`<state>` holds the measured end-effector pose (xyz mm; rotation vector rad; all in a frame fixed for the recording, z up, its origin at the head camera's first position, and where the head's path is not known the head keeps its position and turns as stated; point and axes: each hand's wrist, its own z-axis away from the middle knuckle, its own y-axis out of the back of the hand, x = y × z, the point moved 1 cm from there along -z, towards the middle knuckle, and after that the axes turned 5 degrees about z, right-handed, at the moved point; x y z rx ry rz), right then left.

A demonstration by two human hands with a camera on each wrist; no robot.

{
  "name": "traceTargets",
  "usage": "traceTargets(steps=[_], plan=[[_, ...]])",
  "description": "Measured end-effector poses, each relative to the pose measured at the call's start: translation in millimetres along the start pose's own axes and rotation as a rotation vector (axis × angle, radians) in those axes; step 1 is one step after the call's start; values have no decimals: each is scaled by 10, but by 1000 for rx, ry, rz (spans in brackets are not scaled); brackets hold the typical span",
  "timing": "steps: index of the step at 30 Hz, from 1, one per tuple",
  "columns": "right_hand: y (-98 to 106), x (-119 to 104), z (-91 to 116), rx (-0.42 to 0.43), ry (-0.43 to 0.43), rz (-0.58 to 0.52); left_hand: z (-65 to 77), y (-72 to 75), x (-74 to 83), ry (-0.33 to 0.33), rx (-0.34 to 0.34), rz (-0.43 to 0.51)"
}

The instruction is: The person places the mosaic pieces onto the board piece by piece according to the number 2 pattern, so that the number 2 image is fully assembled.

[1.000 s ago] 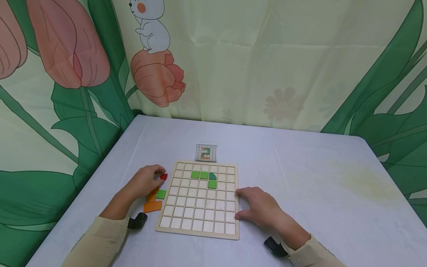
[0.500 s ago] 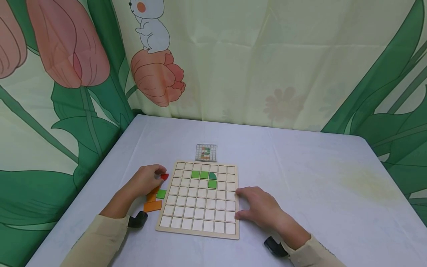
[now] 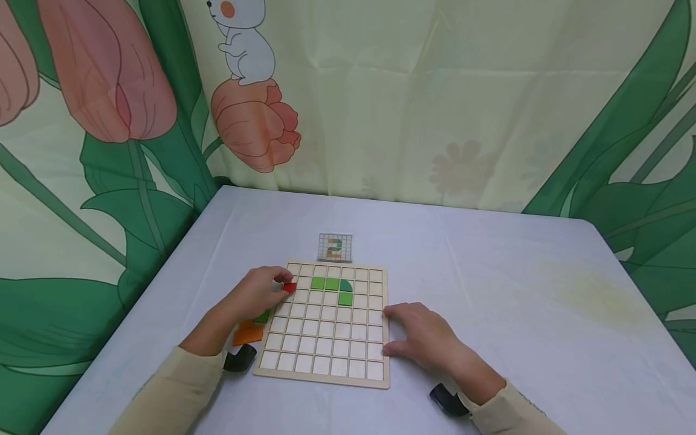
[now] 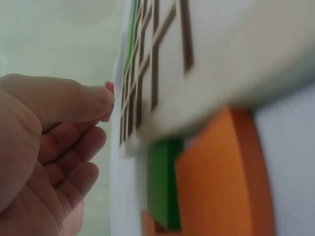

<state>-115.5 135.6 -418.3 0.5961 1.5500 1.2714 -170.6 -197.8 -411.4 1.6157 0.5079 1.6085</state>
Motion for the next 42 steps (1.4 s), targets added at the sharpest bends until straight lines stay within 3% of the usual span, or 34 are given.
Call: traceTargets(steps=[8,14,19,28,42], plan=[[2,5,0,3,8,4,-36,-139,205,-26,-49,25],[-4,7,5,8,18,-2,-48,-288,338,-108,-80,-10],[0,-5,6,7,8,8,-43,-375,428,-139,-109,-18],[9,-16,4,1,-2,11,-67,-519,499,-211,-151,-2],[6,-17,-5,-15,-19,0,-72,-588,616,-233,-186,-55]])
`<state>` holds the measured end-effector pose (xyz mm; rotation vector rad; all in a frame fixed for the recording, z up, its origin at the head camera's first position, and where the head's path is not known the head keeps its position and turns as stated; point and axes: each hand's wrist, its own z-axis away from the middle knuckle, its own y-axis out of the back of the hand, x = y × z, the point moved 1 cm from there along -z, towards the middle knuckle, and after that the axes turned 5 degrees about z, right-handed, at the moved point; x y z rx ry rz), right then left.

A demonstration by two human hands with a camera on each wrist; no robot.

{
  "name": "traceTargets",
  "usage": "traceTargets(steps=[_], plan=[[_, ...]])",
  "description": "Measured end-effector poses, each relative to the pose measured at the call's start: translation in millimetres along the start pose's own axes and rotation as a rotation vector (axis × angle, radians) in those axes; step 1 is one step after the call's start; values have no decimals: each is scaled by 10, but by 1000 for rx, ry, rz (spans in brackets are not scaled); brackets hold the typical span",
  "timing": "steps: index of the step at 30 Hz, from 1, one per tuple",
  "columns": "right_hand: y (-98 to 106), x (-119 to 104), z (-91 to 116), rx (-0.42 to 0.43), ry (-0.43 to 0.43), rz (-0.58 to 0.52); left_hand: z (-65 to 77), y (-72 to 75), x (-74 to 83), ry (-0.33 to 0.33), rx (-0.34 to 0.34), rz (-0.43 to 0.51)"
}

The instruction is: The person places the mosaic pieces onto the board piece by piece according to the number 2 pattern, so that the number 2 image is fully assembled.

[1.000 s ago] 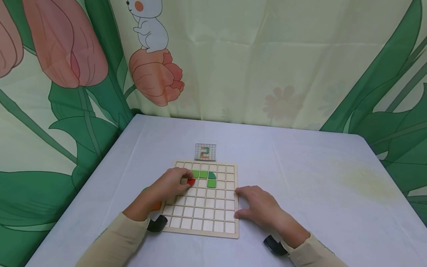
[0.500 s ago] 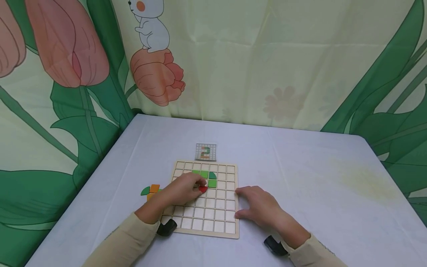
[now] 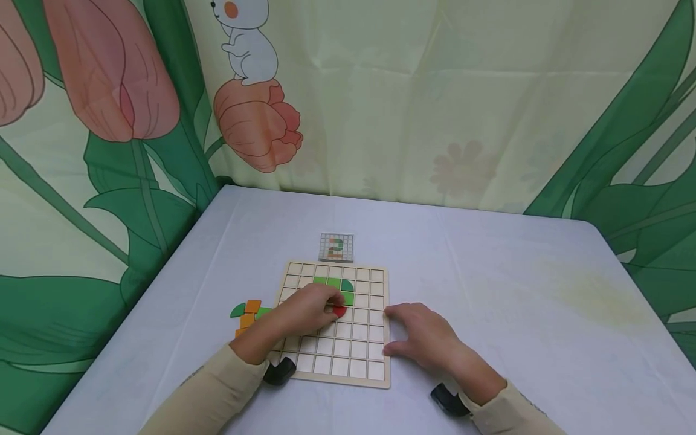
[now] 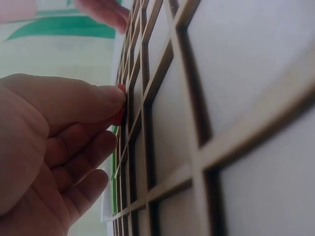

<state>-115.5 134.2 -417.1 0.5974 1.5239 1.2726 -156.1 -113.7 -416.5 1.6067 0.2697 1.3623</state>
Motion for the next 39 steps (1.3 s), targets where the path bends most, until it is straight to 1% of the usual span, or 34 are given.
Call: traceTargets(steps=[16,30,39], plan=[[-7,15,5,16,26,-5,-31,-20,-2,-38,-22,21],[4,25,5,3,18,-3,-57,-14,49,-23,-18,6],[3,27,11,2,15,-4,-68,-15,34,-23,-9,13]])
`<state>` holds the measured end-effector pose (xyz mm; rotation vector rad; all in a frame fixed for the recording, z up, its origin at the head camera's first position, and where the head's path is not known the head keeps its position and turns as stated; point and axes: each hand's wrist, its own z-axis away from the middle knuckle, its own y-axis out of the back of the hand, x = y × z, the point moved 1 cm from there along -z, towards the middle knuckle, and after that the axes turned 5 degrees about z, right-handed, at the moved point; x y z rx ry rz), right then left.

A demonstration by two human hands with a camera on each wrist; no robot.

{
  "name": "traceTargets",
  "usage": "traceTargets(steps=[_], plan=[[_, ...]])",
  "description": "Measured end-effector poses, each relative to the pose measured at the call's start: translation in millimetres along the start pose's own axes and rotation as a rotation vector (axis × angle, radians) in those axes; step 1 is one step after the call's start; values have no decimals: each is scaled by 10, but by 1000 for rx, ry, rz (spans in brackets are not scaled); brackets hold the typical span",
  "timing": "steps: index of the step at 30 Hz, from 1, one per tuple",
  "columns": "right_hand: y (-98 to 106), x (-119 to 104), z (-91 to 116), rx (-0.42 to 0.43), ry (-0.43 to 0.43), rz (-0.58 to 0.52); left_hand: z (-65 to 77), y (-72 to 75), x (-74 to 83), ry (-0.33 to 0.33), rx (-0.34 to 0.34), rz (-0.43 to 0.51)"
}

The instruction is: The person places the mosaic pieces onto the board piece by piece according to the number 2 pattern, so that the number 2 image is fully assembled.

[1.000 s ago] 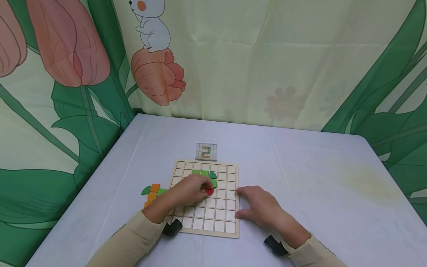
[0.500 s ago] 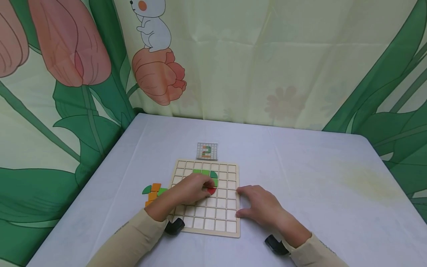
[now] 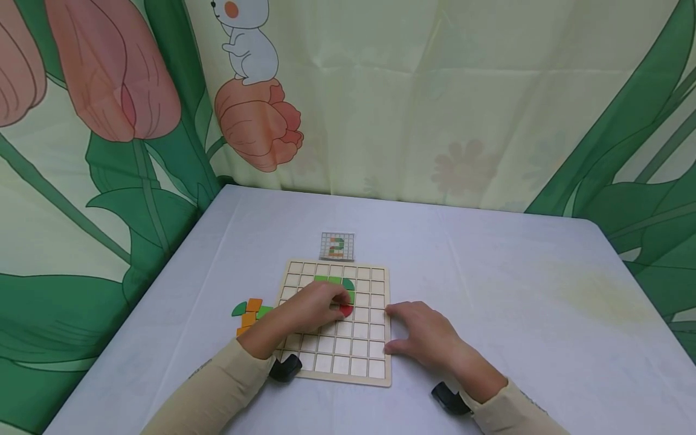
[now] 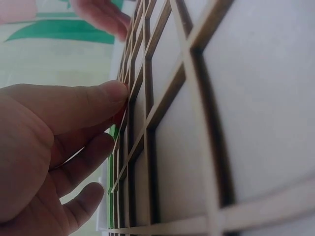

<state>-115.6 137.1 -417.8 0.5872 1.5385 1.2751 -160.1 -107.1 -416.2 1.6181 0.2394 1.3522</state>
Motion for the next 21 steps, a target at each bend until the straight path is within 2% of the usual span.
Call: traceTargets(steps=[21], plan=[[1,-16,-6,-9,-16,-5,5,-3,-3,-28,-14,17]])
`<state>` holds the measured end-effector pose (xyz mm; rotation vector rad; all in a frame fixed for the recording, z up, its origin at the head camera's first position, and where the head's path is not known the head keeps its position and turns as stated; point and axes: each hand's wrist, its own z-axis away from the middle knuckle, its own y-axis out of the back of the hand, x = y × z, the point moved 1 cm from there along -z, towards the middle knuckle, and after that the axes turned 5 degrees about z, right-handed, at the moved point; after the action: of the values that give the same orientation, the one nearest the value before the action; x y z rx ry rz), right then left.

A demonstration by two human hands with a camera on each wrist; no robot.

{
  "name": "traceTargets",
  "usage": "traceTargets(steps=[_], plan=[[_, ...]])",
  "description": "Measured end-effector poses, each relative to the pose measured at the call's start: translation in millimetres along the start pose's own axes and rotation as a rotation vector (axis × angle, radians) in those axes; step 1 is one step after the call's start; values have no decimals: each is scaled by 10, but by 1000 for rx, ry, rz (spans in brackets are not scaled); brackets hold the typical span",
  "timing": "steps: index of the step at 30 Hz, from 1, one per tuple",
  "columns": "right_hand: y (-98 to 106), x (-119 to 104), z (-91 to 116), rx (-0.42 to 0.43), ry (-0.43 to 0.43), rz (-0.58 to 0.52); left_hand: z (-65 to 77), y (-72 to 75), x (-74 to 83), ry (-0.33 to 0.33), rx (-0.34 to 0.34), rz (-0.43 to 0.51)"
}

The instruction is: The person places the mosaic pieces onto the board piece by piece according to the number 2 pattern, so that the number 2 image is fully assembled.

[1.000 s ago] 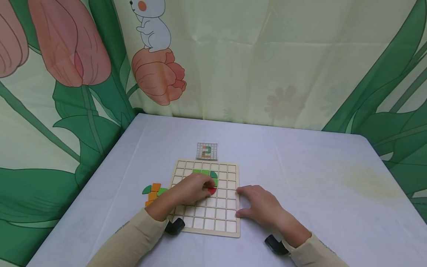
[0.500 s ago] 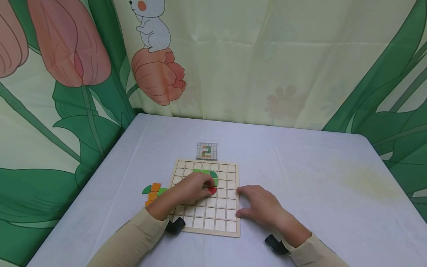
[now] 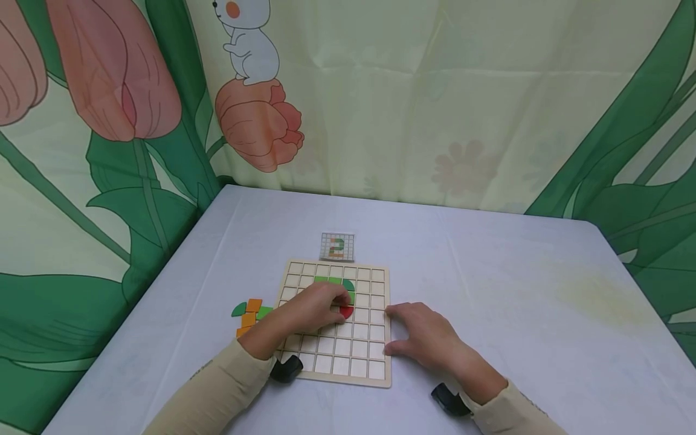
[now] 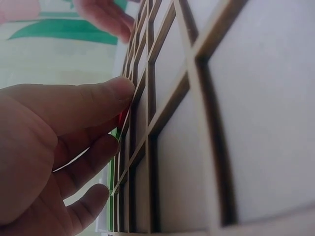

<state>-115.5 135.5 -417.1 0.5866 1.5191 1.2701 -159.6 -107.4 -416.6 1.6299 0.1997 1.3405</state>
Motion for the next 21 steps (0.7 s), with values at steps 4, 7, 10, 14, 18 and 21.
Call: traceTargets(steps=[4,7,10,14,18,21], plan=[[-5,3,0,0,0,1,8,4,-10,2,-3,10],[-3,2,4,-4,-6,0,26,32,-7,32,8,37],[-2,2,5,-8,-12,0,48,79,-3,65,31,59],[-4,2,5,-6,-12,2,70,137,-17,98,66,51],[-5,1,7,2,-6,4,100,188,-57,127,99,38],[-5,-1,6,5,0,5,144,244,-90,134,118,42]])
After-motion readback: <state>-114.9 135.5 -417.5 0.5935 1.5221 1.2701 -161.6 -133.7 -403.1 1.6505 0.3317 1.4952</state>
